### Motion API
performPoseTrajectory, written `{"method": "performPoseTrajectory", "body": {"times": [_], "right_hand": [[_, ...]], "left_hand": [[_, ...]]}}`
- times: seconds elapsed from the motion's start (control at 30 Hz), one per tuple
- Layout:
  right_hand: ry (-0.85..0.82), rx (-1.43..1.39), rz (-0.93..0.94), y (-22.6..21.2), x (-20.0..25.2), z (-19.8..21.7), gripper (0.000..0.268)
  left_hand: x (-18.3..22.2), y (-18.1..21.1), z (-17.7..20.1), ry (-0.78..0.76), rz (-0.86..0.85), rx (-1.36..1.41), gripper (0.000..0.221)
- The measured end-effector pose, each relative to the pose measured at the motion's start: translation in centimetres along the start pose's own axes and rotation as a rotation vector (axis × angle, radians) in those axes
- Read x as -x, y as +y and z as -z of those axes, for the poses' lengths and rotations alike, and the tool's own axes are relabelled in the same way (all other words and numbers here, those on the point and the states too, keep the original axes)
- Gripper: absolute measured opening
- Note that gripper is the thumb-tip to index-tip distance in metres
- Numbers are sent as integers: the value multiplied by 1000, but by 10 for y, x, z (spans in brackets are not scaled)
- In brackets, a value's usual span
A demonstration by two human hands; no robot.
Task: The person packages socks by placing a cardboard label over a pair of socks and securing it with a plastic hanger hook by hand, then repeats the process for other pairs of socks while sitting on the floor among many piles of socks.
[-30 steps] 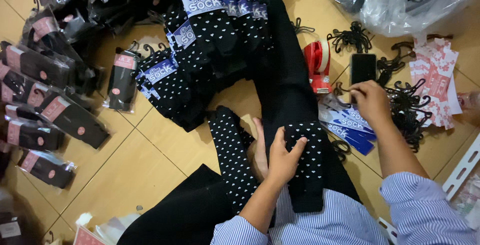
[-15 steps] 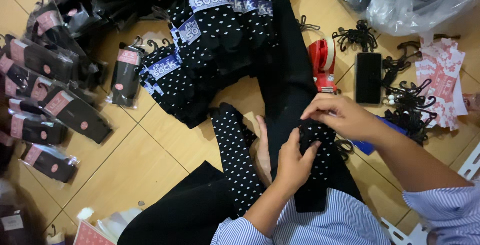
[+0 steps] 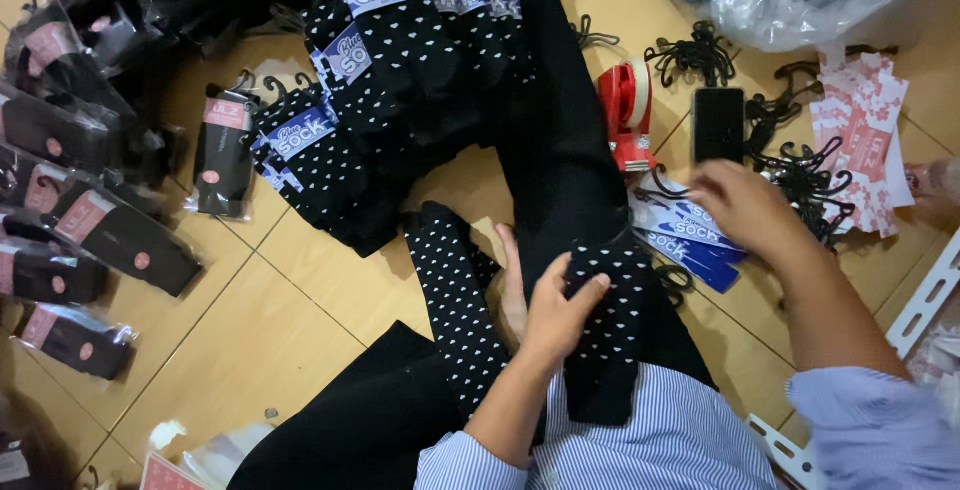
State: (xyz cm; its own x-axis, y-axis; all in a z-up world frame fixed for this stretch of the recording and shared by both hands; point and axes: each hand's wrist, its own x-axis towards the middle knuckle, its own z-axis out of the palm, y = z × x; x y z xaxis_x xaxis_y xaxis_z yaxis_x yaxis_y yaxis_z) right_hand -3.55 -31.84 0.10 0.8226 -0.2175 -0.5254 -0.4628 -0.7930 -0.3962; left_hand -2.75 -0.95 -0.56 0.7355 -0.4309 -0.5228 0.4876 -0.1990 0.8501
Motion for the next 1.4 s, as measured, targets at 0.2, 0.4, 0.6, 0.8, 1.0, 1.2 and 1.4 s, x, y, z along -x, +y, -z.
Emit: {"method": "performPoseTrajectory", "body": {"times": [0.2,0.4,0.6,0.8,1.0,1.2,1.4], "right_hand": [[145,141,-389,97,3,-77,64],[312,-142,-354,108,20,-97,70],[375,-57,-265,133,22,-123,51],[698,163,-140,181,18,-181,30],[568,-11,-112,167,26,-151,17],[196,-709,104,76,58,-32,24],[-58,-623,89,-85,74,-20,62]], "left_hand": [[2,39,16,121,78,-45,27],[4,31,20,198,9,-56,61],[17,37,23,79,-11,80,89],[25,49,33,121,-35,246,59],[26,34,29,51,-21,352,78],[20,19,26,56,-28,372,65],[5,-64,16,26,-4,290,110]]}}
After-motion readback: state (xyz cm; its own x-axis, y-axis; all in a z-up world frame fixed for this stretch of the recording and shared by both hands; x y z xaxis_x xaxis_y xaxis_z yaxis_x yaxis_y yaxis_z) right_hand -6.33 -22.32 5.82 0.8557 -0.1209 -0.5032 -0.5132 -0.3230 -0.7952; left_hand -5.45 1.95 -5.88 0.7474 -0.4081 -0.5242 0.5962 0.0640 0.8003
